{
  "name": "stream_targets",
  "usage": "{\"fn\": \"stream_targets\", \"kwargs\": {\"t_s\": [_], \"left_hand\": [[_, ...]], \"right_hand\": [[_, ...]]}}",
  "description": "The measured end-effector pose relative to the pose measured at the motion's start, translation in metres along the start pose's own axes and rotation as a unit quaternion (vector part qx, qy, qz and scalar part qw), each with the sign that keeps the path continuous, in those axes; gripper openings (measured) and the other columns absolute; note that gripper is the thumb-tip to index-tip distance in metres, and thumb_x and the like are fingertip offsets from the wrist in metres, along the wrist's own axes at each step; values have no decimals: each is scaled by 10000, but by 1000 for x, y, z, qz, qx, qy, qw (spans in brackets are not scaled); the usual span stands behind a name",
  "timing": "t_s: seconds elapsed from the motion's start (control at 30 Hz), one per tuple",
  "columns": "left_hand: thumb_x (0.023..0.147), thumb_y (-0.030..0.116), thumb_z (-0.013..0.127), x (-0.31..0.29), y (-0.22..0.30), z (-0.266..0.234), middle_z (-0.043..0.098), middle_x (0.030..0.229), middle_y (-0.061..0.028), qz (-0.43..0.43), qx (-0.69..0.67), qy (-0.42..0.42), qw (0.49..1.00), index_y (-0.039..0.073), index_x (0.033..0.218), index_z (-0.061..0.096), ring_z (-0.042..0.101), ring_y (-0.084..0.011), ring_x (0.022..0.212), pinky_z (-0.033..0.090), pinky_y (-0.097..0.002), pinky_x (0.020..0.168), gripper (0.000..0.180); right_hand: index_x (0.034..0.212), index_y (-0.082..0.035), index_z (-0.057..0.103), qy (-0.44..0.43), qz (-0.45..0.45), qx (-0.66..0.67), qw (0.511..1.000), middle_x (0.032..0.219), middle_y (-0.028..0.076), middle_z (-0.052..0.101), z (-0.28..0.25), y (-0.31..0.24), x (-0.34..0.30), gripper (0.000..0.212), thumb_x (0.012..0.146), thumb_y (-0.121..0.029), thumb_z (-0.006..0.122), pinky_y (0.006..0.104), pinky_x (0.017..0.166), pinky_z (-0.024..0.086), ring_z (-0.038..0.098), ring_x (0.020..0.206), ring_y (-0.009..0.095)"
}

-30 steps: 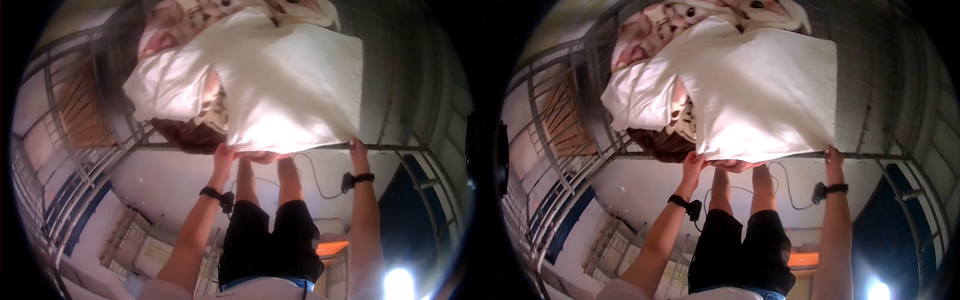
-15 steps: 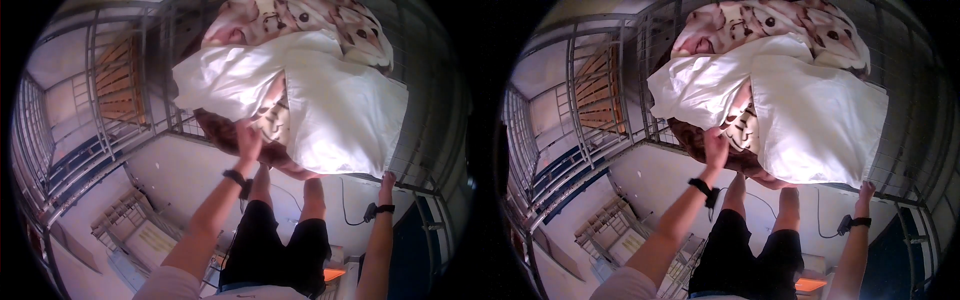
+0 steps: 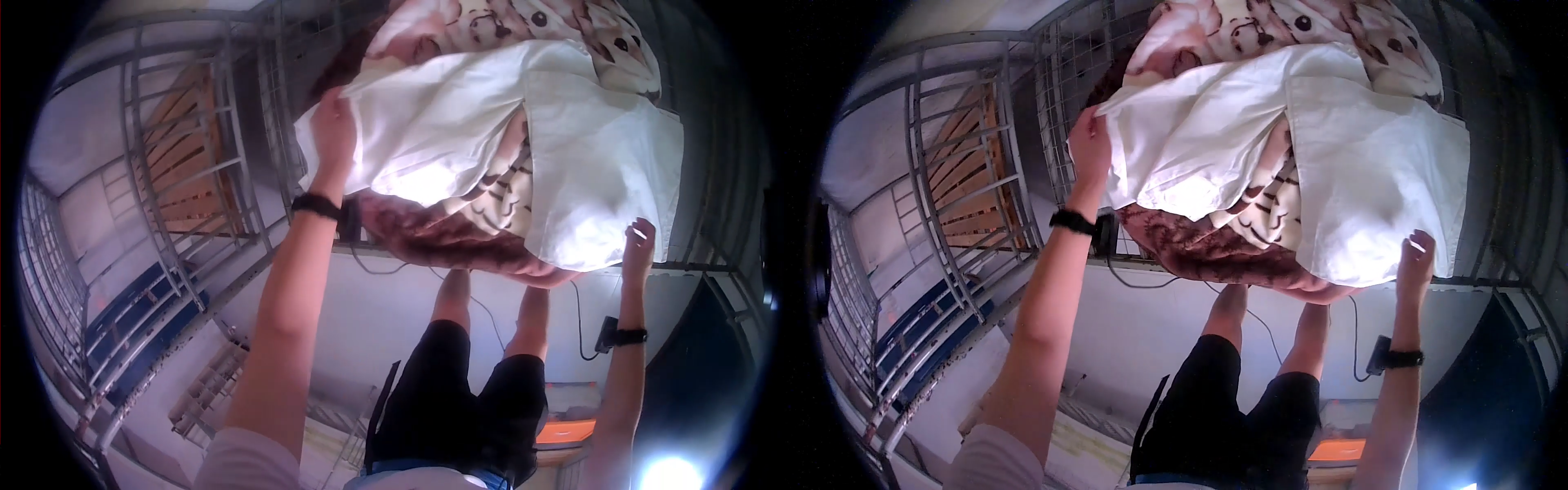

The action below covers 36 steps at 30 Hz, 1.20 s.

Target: The person is putting a pillow into a pillowcase and arranging the bed linen.

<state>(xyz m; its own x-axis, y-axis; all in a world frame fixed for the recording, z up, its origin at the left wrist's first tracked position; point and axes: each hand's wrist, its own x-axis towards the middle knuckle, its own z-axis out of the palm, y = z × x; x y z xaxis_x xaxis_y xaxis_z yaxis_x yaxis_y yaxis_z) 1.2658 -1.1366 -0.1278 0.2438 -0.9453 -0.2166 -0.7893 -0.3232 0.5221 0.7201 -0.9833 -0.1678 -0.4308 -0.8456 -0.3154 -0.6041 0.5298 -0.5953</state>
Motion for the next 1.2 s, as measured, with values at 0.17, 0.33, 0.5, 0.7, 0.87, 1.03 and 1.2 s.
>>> {"fn": "stream_targets", "kwargs": {"t_s": [0.17,0.33,0.5,0.7,0.87,1.03,1.2], "left_hand": [[979,207,427,-106,28,-55,571,1011,-78,-23,-320,192,928,-4,1121,493,535,-138,901,438,-285,813,263],[807,21,555,-272,0,-105,592,879,-136,251,-77,-4,965,15,1114,540,560,-221,645,442,-341,561,307],[729,131,721,-338,65,-88,541,704,-1,306,-270,-399,821,111,750,484,543,-186,546,425,-297,483,240],[786,130,652,-421,84,-94,537,692,-21,329,-292,-496,748,110,893,530,583,-196,609,457,-328,523,164],[799,151,626,-495,98,-101,538,664,-38,350,-313,-497,730,98,883,524,586,-195,618,463,-342,540,143],[789,167,629,-573,124,-105,546,670,-53,323,-278,-585,690,107,848,537,584,-244,626,455,-357,551,125],[725,106,758,-619,121,-85,584,693,-46,335,-242,-416,810,101,746,553,610,-235,615,470,-324,535,206]], "right_hand": [[1104,-23,531,-67,-78,59,993,1019,65,594,14,-90,-70,272,839,-15,594,278,724,484,586,800,132],[1162,-62,490,-269,-41,195,942,913,67,578,60,-197,-152,450,753,27,653,256,720,509,601,796,139],[1288,-90,443,-367,-177,200,891,1196,131,488,80,-225,-196,601,739,-8,673,340,863,496,583,1000,244],[1341,-218,456,-485,-227,117,837,1252,100,467,90,-186,-240,553,827,-102,622,377,871,475,554,1049,297],[1206,-169,583,-529,-297,102,788,1186,81,510,75,-114,-301,383,844,-46,573,331,878,470,555,1037,287],[965,-129,658,-451,-452,-145,756,1136,33,552,21,-35,-358,201,775,-120,593,372,861,455,500,1112,244],[962,-56,633,-258,-438,-173,844,1026,86,616,-62,82,-384,197,791,-143,589,389,826,472,556,1047,239]]}}
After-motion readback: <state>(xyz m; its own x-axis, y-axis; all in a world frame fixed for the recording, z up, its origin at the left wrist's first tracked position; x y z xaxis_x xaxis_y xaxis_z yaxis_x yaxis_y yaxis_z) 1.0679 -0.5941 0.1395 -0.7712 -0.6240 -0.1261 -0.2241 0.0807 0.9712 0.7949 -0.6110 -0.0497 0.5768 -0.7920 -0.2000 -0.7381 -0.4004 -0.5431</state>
